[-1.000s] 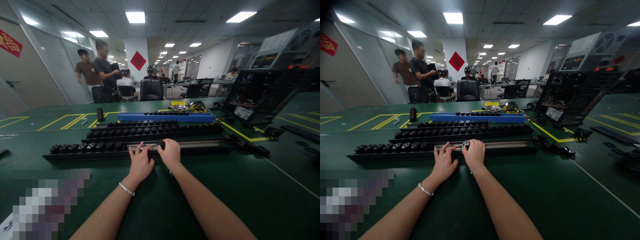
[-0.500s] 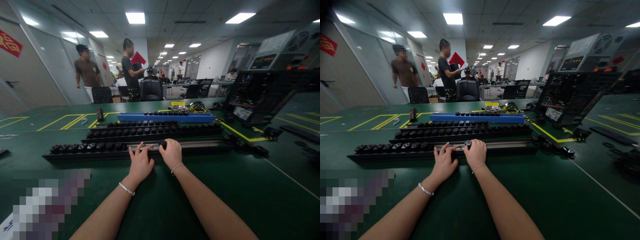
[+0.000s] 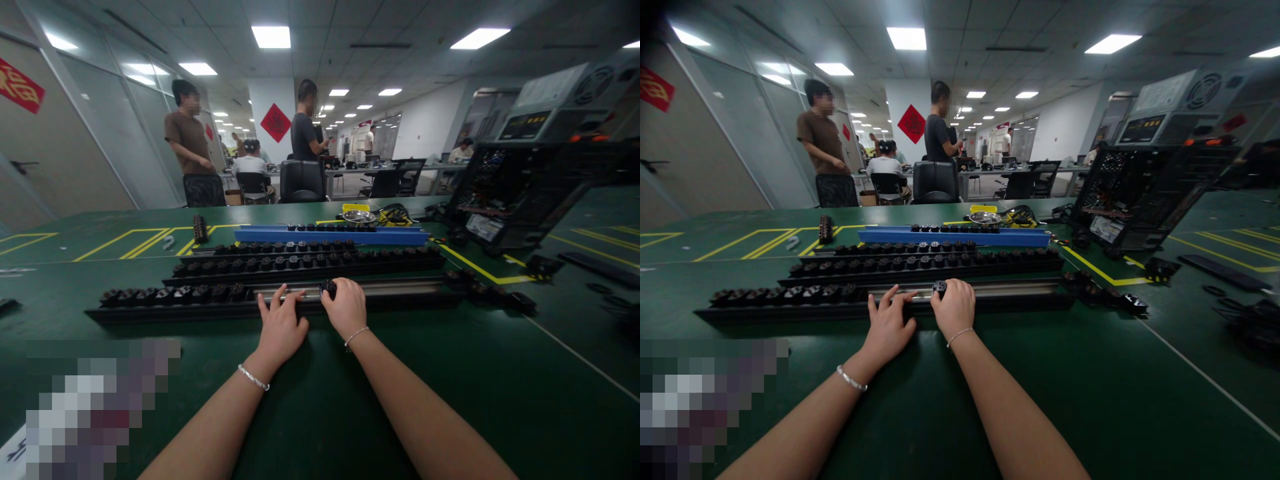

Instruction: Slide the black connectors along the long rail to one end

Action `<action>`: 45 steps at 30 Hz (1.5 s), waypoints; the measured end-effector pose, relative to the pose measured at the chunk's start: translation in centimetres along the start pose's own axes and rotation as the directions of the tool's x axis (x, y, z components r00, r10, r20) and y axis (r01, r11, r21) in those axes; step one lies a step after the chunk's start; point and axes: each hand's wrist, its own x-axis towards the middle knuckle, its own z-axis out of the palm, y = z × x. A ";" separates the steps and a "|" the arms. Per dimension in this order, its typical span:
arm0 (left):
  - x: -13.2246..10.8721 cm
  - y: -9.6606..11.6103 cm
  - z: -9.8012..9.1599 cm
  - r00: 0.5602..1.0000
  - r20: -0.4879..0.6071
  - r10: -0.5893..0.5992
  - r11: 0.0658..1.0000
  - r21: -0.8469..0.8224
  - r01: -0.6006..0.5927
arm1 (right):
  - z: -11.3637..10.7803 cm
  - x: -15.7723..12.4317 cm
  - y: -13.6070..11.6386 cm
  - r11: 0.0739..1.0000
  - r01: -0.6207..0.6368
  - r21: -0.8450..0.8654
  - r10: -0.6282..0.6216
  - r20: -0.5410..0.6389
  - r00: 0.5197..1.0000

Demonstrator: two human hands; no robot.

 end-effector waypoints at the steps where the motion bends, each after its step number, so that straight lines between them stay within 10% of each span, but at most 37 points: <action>1: 0.0 0.0 0.0 1.000 0.001 -0.002 1.000 -0.001 0.002 | 0.0 0.0 0.0 1.000 0.002 -0.001 -0.002 -0.004 1.000; 45: -0.1 0.1 0.1 1.000 -0.010 0.004 1.000 0.015 -0.004 | -1.1 0.1 1.4 0.997 -0.038 -0.074 0.039 0.020 0.999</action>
